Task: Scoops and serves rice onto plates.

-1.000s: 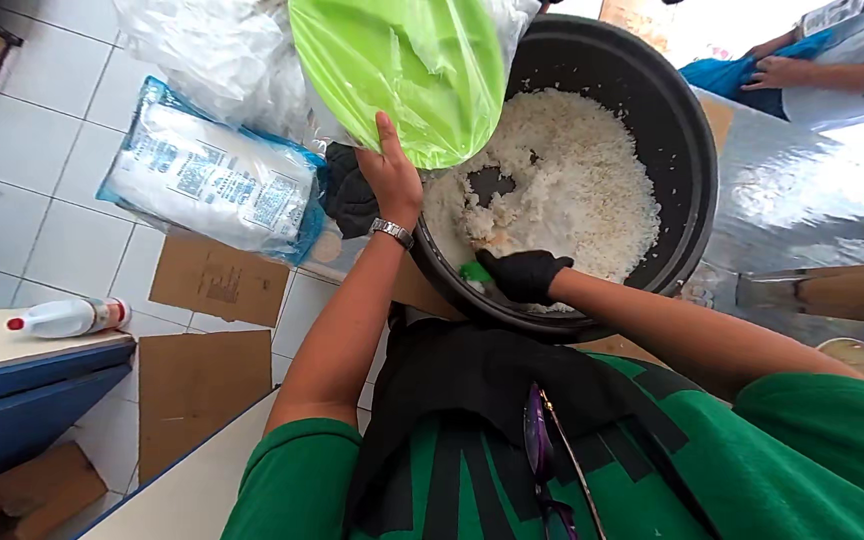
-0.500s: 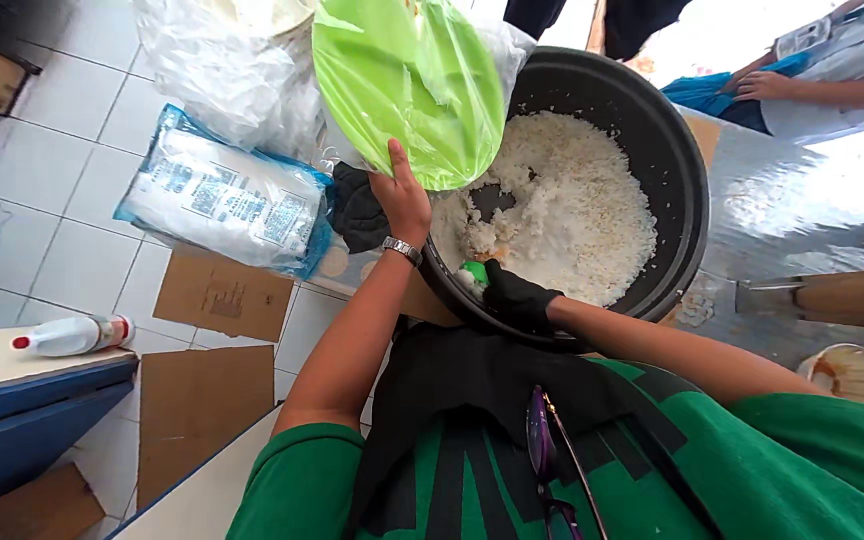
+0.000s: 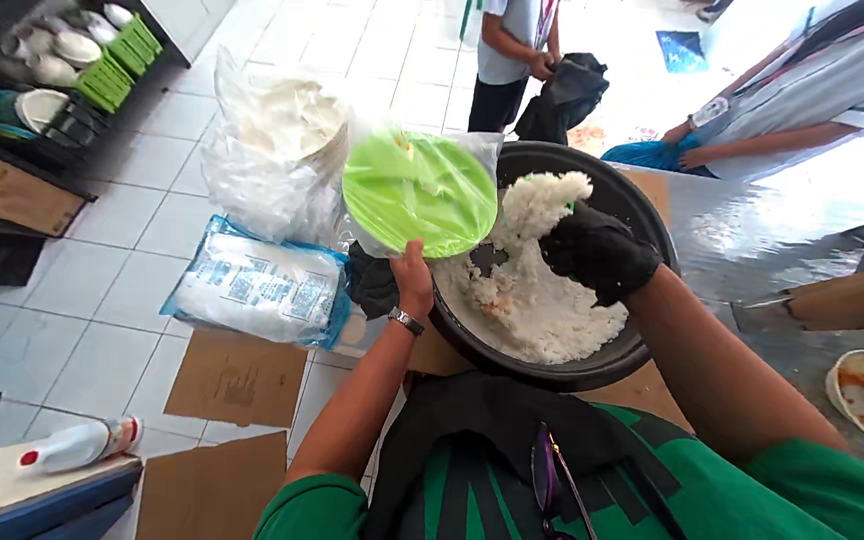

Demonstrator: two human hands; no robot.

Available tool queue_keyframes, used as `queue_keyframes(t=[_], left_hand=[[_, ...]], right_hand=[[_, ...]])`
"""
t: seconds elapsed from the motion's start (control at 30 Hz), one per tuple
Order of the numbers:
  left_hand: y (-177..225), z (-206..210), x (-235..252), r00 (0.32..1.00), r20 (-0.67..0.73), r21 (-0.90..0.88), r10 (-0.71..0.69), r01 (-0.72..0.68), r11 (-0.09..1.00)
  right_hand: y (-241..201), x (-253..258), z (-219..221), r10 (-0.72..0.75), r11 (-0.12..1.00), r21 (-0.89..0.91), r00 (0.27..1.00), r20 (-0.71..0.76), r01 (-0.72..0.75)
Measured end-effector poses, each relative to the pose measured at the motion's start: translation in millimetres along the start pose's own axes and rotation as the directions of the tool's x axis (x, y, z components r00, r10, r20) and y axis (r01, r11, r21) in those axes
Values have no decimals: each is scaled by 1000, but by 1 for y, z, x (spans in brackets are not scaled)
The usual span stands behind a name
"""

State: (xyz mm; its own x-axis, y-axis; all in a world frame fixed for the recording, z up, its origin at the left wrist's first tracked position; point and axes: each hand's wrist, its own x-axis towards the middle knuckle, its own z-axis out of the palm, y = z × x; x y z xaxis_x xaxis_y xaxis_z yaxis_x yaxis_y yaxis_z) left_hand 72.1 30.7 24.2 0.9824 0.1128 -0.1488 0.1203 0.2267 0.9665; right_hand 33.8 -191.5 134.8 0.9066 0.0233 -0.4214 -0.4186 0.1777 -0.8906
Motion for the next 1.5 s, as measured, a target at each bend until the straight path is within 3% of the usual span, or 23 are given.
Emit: queue_keyframes(t=[0.1, 0.17, 0.2, 0.27, 0.33, 0.4, 0.57, 0.67, 0.73, 0.77, 0.83, 0.93, 1.0, 1.13, 1.2, 1.3, 1.4, 1.5], left_hand=[[6, 7, -11, 992, 85, -69, -92, 98, 993], [11, 11, -14, 983, 111, -115, -148, 160, 980], [13, 12, -15, 979, 127, -126, -162, 178, 976], [17, 9, -16, 967, 191, -143, -170, 199, 970], [24, 6, -19, 952, 248, -128, -179, 215, 968], [28, 3, -20, 930, 303, -111, -208, 251, 962], [32, 4, -21, 872, 412, -20, -263, 297, 955], [34, 21, -33, 810, 483, 38, -332, 359, 932], [32, 39, -47, 761, 545, 65, -353, 381, 922], [31, 49, -57, 732, 571, 82, -371, 399, 913], [31, 73, -81, 675, 614, 126, -409, 428, 895], [26, 118, -126, 522, 723, 198, -451, 470, 860], [18, 156, -163, 391, 752, 277, -530, 542, 793], [-33, 226, -234, 208, 654, 459, -728, 656, 600], [-77, 250, -257, 210, 594, 485, -777, 677, 554], [-140, 275, -271, 301, 540, 469, -786, 668, 578], [-188, 284, -270, 408, 463, 467, -787, 643, 608], [-209, 282, -265, 511, 406, 470, -757, 594, 653]], right_hand=[[-19, 9, 36, -156, 987, -44, 983, -93, 152], [-19, 17, 64, -287, 948, -197, 941, -181, 251], [-15, 23, 76, -383, 886, -356, 902, -199, 297], [1, 39, 92, -553, 630, -707, 825, -117, 322], [14, 53, 100, -494, 376, -903, 869, -7, 207], [21, 61, 104, -385, 264, -960, 923, -16, 94], [25, 45, 89, -478, 332, -942, 870, -120, 52], [27, 19, 67, -625, 288, -957, 764, -157, 39], [29, -6, 48, -621, 270, -963, 764, -176, -2], [32, -21, 37, -580, 295, -955, 787, -208, -34], [42, -55, 7, -597, 397, -916, 743, -302, -54], [64, -120, -47, -674, 520, -853, 589, -445, -49], [82, -166, -84, -658, 568, -815, 532, -533, -115], [124, -231, -161, -480, 628, -701, 540, -691, -339], [152, -238, -199, -347, 662, -615, 552, -758, -428], [195, -231, -243, -243, 667, -550, 551, -798, -503], [240, -214, -262, -251, 701, -545, 557, -792, -459], [272, -191, -271, -203, 767, -510, 606, -769, -390]])
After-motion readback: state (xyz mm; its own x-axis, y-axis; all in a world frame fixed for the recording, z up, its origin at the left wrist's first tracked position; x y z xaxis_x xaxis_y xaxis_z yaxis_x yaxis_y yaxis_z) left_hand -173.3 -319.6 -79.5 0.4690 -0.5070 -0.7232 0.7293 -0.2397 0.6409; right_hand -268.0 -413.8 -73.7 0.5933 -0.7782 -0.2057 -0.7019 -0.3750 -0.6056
